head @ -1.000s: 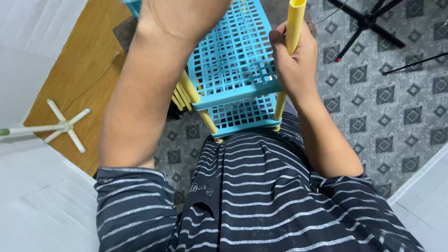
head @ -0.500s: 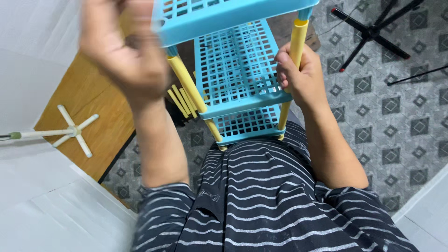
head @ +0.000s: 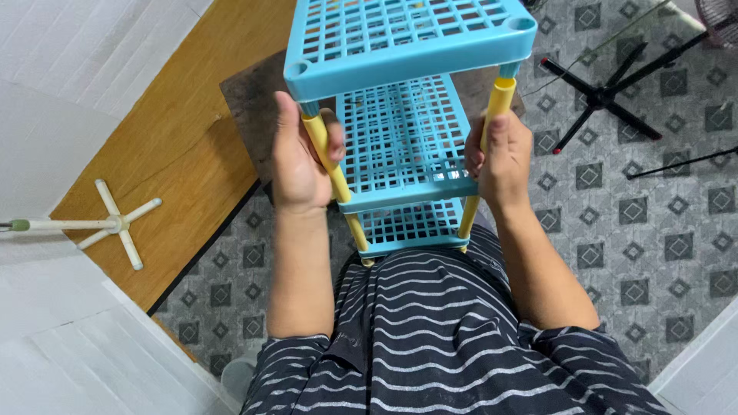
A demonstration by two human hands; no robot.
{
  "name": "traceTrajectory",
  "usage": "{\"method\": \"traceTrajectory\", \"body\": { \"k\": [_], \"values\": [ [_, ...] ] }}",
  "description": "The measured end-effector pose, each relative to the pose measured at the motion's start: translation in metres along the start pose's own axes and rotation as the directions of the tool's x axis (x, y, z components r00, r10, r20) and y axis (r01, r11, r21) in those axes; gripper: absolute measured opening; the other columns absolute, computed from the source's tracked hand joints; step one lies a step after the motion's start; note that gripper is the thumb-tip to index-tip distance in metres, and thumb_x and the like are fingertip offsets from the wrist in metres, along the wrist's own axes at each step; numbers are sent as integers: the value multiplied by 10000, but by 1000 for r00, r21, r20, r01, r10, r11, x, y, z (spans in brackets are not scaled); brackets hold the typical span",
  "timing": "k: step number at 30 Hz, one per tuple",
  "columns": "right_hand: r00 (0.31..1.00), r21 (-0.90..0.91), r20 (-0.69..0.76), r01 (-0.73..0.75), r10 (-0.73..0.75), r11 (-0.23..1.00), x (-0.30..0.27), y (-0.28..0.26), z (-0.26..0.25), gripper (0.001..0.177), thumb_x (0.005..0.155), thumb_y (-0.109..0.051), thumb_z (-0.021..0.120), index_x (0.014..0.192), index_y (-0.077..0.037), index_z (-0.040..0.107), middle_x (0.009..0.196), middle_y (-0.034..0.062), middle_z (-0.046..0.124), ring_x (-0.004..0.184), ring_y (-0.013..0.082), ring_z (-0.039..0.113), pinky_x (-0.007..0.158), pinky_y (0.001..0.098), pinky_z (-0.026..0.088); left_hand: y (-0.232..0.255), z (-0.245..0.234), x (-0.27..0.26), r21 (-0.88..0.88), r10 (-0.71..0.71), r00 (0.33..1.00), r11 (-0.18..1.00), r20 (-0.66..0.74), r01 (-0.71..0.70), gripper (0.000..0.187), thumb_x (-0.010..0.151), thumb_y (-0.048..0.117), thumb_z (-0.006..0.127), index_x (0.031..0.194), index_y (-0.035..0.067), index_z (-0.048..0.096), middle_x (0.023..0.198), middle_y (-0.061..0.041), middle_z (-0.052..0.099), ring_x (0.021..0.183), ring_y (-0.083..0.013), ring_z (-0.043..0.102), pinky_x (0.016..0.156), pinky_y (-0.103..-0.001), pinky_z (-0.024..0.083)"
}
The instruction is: The person assembles a two-tier storage rack by inserting yellow plastic poles into the corner holes of light blue plastic baskets. They connect the baskets vertically with the poles and adjust the structure to ensure stability.
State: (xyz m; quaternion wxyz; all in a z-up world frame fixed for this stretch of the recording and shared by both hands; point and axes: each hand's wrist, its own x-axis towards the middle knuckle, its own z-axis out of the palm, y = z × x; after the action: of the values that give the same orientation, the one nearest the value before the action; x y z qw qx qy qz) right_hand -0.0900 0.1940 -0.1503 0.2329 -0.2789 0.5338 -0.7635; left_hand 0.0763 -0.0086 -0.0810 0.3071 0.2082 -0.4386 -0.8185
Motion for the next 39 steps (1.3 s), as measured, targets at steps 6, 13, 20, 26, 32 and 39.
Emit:
{"method": "traceTrajectory", "body": {
  "k": [6, 13, 20, 26, 32, 39],
  "values": [
    [991, -8, -46, 123, -123, 992, -5, 8, 6, 517, 1104, -551, 496, 924, -66, 492, 658, -28, 438, 544, 58, 423, 500, 218, 341, -9, -3, 8, 16, 106, 988, 994, -116, -104, 561, 1061, 590, 463, 876, 80, 605, 623, 13, 446, 505, -93, 358, 481, -264, 265],
    [955, -87, -10, 296, -298, 951, 20, 88, 38, 386, 1128, -410, 533, 967, -59, 539, 777, -6, 502, 649, 90, 473, 593, 260, 442, -36, -72, 106, 132, 281, 959, 952, -28, -275, 667, 1054, 656, 351, 821, 84, 601, 562, 41, 409, 444, -98, 335, 446, -280, 262],
    [991, -376, 119, 104, -63, 921, 26, 140, 46, 156, 1023, -170, 556, 1084, -32, 594, 789, 87, 673, 702, 185, 687, 668, 349, 531, -103, -177, 209, 25, 180, 983, 983, -20, -180, 569, 1048, 653, 351, 940, 161, 615, 595, 45, 473, 431, -67, 356, 407, -243, 246],
    [924, -513, 329, 2, 194, 859, 37, 152, 66, 290, 985, -232, 639, 1217, -57, 647, 985, 166, 726, 821, 273, 715, 707, 404, 551, -126, -242, 268, -12, 119, 982, 992, -149, -122, 448, 1050, 545, 431, 948, 154, 626, 714, 38, 568, 538, -97, 466, 461, -258, 308],
    [897, -512, 351, -56, 268, 857, 43, 130, 63, 454, 974, -190, 650, 1398, -54, 560, 1342, 175, 645, 1201, 283, 648, 842, 351, 598, -125, -301, 323, 173, 301, 943, 945, -139, -276, 390, 989, 488, 541, 1110, 120, 587, 981, -4, 645, 931, -176, 670, 882, -401, 590],
    [859, -548, 61, -396, 508, 737, 12, 165, 6, 372, 973, -146, 672, 1335, -70, 627, 1205, 99, 744, 1090, 176, 718, 911, 306, 563, -104, -313, 372, 49, 396, 918, 917, -10, -395, 427, 1063, 507, 573, 1175, 94, 591, 947, -44, 607, 863, -187, 615, 774, -382, 538]
  ]
}}
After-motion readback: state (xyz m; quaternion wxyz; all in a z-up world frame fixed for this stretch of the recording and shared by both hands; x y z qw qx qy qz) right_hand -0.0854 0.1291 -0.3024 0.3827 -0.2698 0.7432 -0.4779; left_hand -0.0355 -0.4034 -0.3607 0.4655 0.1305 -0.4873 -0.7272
